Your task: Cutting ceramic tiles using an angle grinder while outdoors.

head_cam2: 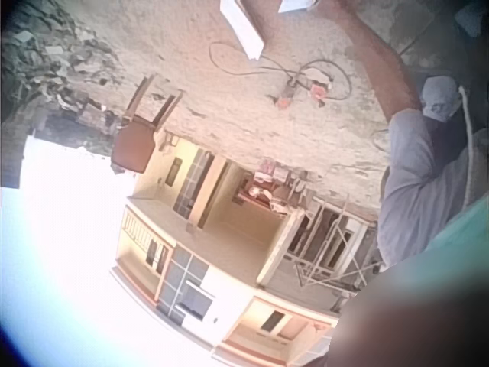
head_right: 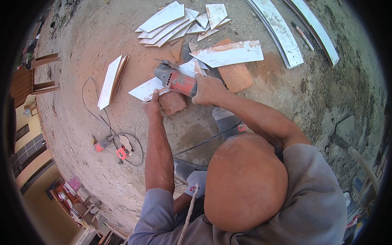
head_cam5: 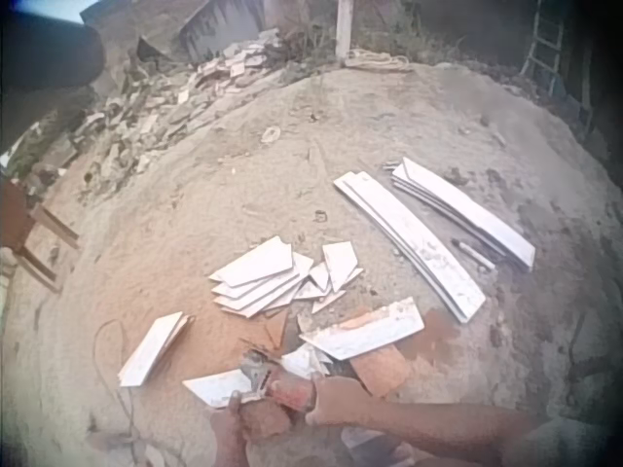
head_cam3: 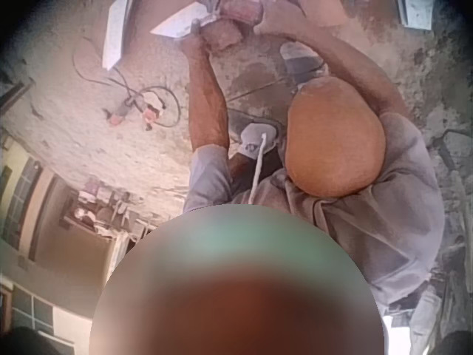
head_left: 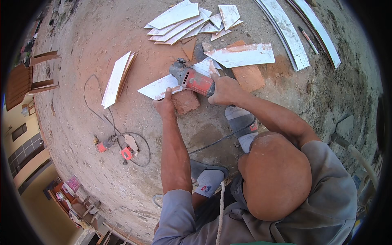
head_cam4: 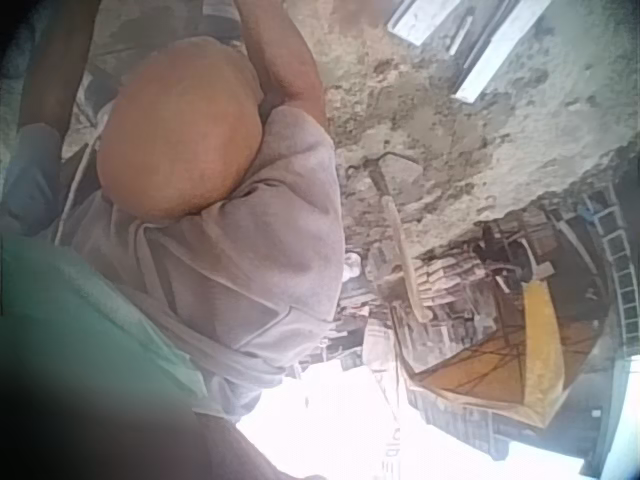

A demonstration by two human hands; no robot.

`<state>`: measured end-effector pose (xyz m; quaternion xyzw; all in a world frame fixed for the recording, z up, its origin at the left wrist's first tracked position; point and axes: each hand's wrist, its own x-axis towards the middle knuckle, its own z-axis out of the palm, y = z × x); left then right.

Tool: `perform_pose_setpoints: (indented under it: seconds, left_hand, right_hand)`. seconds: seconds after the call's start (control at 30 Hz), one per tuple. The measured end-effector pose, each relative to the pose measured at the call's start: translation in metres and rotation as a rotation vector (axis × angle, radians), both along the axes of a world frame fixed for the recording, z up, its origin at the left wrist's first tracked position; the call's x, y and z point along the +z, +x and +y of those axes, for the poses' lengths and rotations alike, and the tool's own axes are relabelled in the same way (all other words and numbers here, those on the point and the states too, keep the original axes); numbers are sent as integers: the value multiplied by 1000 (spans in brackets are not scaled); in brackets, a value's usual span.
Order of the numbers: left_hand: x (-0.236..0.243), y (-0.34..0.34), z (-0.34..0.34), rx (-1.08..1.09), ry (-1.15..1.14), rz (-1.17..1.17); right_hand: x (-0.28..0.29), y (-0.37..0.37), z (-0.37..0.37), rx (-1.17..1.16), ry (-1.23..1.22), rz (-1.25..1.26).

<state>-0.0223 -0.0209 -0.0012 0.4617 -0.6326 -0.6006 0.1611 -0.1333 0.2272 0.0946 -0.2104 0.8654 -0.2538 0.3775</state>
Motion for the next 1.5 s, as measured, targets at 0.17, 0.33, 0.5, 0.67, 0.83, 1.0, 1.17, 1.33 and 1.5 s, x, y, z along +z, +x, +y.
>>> perform_pose_setpoints:
  seconds: [0.17, 0.33, 0.5, 0.67, 0.83, 1.0, 1.17, 1.33, 1.5]
  left_hand:
    - [-3, 0, 1, 39, -109, -47]
    - [-3, 0, 0, 1, -64, -4]
    - [0, -1, 3, 34, -103, -19]
    - [6, -2, 6, 33, -103, -9]
    - [9, -3, 7, 28, -115, -6]
    - [10, -2, 4, 10, -55, -42]
    - [8, -2, 3, 15, -78, -44]
    - [4, 0, 1, 6, -73, -40]
    - [2, 0, -1, -19, -52, -19]
  right_hand:
    - [3, 1, 1, 2, -7, 12]
    - [4, 0, 0, 9, -6, 37]
    - [3, -1, 0, 7, 18, -15]
    - [3, -1, 0, 8, 7, -24]
    - [5, -1, 0, 14, 21, -20]
    - [7, -1, 2, 9, 13, -22]
    - [7, -1, 2, 10, 4, -23]
    - [8, -1, 4, 8, 9, -28]
    - [7, -1, 5, 14, 18, -27]
